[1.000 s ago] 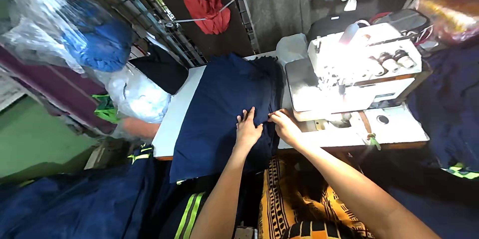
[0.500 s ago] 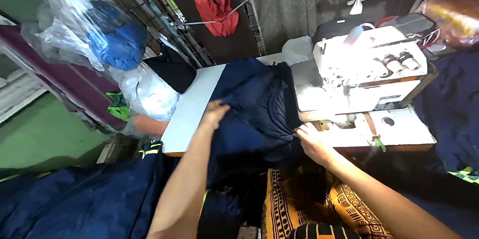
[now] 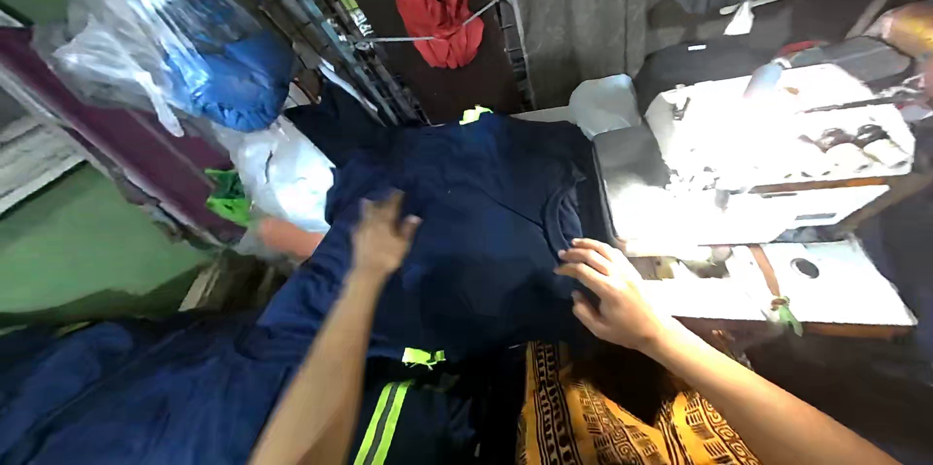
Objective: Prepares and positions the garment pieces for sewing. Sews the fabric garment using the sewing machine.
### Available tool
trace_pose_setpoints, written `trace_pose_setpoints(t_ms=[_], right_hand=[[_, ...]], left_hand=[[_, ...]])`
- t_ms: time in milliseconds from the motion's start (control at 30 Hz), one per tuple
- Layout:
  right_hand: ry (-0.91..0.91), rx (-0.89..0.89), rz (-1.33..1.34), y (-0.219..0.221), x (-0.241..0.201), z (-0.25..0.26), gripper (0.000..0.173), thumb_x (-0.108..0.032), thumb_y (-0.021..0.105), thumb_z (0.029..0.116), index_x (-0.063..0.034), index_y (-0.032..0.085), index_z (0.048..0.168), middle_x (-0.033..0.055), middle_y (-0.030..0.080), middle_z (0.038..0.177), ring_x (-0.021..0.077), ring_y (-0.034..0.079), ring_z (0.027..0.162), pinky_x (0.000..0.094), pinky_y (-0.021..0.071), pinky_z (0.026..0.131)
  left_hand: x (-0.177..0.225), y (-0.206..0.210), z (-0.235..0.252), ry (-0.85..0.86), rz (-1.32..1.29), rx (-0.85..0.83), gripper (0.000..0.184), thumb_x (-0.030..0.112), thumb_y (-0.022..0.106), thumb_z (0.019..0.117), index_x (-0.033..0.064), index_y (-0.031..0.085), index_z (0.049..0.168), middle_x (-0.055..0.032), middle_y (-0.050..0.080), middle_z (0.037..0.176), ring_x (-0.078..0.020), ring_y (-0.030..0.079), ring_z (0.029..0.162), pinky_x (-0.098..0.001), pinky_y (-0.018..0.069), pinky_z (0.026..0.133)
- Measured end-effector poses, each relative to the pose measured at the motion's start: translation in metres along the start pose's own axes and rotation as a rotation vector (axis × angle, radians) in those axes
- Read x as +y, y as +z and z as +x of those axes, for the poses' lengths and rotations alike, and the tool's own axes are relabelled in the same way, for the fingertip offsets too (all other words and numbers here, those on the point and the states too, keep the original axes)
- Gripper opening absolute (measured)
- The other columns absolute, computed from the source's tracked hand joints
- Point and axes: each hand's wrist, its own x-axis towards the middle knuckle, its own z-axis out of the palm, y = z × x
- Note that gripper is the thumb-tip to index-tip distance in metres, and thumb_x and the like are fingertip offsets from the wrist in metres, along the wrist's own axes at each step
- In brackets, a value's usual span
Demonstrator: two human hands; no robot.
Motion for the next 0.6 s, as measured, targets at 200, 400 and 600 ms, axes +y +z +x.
trace_pose_setpoints(t_ms=[200,400,600], right_hand=[[0.300,-0.499,-0.203,0.062,0.022,0.048,0.078,-0.046,0.043,0.0997,-0.0042,0.026,0.162,0.0201,0.017,0.170,0.0399,0.014,0.157,0.0608,0.0163,0.122],[0.557,-0.394,-0.086,0.020,-0.002,0.050,0.061,-0.035,0.058,0.0964,-0.0019,0.050,0.147,0.0237,0.049,0.146,0.0403,0.043,0.141,0.0528,0.0428,0.111],[0.093,-0.670,-0.051,-0.039,-0.040,0.000,0.032,-0.028,0.053,0.1011,-0.0017,0.071,0.095,0.0168,0.070,0.098,0.0409,0.058,0.117,0.0605,0.0370,0.103]], left_hand=[[0.012,0.077,0.007,-0.135,-0.028,-0.299,0.065,0.062,0.027,0.1060,0.0331,0.021,0.164,-0.0091,0.010,0.173,-0.0366,0.002,0.159,-0.0705,-0.0026,0.120],[0.008,0.064,0.014,-0.207,-0.147,-0.332,0.072,0.058,0.037,0.1062,0.0214,0.018,0.165,-0.0149,0.006,0.172,-0.0407,-0.004,0.158,-0.0696,-0.0039,0.121],[0.034,0.026,-0.049,-0.304,-0.556,0.252,0.065,0.006,0.064,0.0792,-0.0131,0.039,0.137,-0.0442,0.038,0.140,-0.0611,0.036,0.132,-0.0719,0.0327,0.103]])
